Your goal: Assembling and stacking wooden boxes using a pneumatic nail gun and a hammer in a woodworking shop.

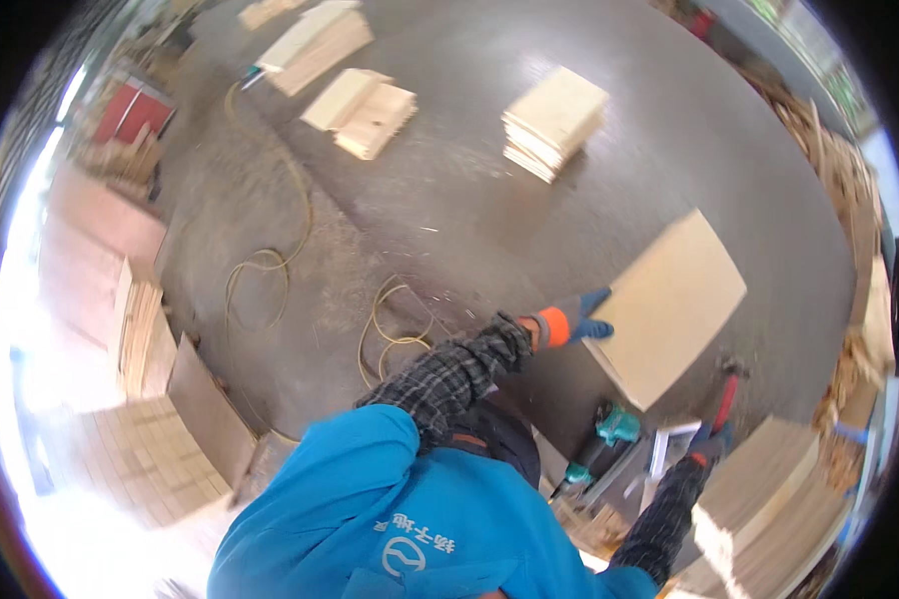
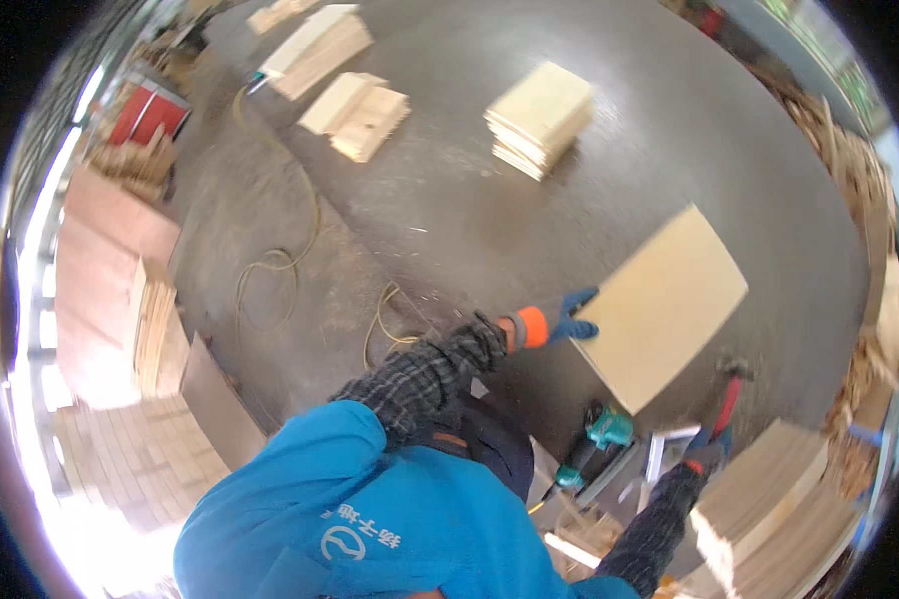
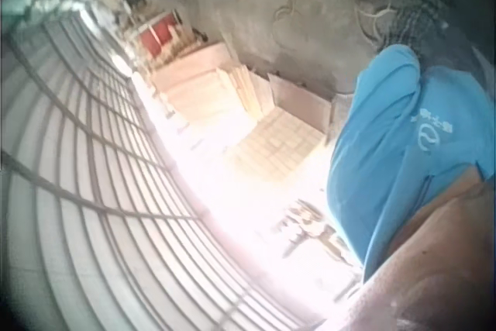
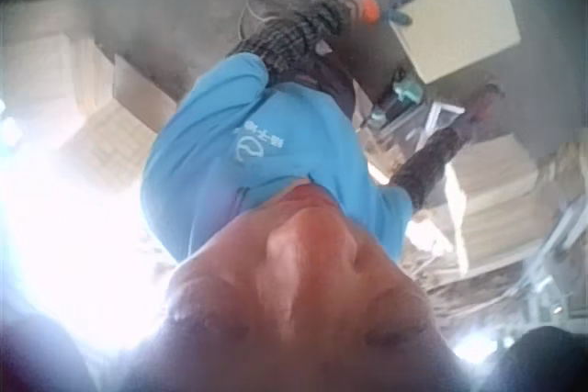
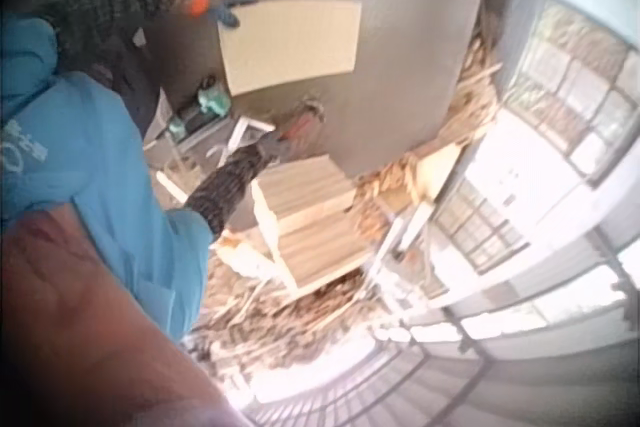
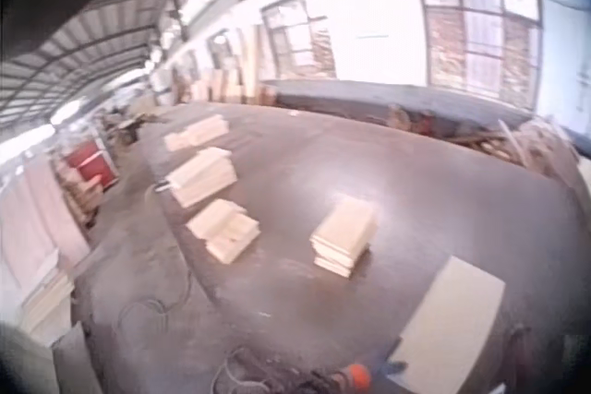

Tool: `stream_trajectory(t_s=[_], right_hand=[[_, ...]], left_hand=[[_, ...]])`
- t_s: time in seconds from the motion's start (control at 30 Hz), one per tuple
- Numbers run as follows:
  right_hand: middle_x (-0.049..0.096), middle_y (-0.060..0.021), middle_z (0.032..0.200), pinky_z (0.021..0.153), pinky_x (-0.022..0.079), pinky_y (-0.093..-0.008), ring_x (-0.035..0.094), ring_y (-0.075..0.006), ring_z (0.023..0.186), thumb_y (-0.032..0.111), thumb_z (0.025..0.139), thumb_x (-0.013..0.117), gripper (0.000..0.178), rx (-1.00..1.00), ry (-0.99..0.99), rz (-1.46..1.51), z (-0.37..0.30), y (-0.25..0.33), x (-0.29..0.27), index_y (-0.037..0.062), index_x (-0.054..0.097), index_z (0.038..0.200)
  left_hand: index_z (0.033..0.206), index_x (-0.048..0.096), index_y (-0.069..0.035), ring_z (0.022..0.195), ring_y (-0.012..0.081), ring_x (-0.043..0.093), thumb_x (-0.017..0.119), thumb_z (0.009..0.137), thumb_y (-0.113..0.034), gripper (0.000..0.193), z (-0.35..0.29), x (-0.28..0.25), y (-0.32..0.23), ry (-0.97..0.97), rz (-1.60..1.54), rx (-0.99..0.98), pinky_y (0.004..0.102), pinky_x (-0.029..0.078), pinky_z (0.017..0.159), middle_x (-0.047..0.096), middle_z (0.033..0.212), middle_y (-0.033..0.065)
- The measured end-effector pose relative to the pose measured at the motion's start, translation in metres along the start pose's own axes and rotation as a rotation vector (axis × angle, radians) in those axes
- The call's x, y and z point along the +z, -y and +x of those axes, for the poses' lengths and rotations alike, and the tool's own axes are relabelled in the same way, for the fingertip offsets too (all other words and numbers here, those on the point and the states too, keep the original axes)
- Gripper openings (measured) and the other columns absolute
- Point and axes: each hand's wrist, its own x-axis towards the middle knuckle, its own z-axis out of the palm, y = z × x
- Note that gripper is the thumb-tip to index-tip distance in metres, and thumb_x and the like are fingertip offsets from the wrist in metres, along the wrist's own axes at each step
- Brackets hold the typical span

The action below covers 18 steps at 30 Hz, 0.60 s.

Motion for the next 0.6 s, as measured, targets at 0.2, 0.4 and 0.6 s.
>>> stream_trajectory(t_s=[0.2, 0.4, 0.6], right_hand=[[0.064, -0.0245, 0.146, 0.115, 0.049, -0.0437, 0.061, -0.0323, 0.136, 0.038, 0.11, 0.058, 0.059, 0.106, 0.464, 0.893, -0.007, 0.061, 0.092, -0.0055, 0.055, 0.15], [0.062, -0.0168, 0.146, 0.111, 0.052, -0.0449, 0.061, -0.0295, 0.132, 0.039, 0.113, 0.053, 0.053, -0.038, 0.602, 1.396, -0.049, 0.145, 0.149, 0.0041, 0.053, 0.152], [0.062, -0.0164, 0.144, 0.108, 0.055, -0.0435, 0.063, -0.0263, 0.128, 0.038, 0.112, 0.054, 0.053, -0.043, 0.78, 1.365, -0.121, 0.235, 0.006, 0.0046, 0.051, 0.152]], left_hand=[[0.166, 0.033, 0.001, 0.149, 0.0373, 0.051, 0.075, 0.097, -0.05, 0.096, -0.001, 0.025, 0.011, -0.102, -0.014, 0.068, 0.045, 0.039, 0.122, 0.054, 0.158, 0.0275], [0.164, 0.043, -0.006, 0.126, 0.0358, 0.066, 0.068, 0.101, -0.045, 0.078, -0.021, 0.014, 0.038, -0.359, 0.139, 0.024, 0.0459, 0.052, 0.104, 0.067, 0.144, 0.0214], [0.144, 0.064, -0.006, 0.126, 0.0376, 0.067, 0.065, 0.101, -0.046, 0.058, -0.11, -0.022, 0.025, -0.191, 0.001, 0.015, 0.0474, 0.051, 0.104, 0.071, 0.137, 0.0207]])
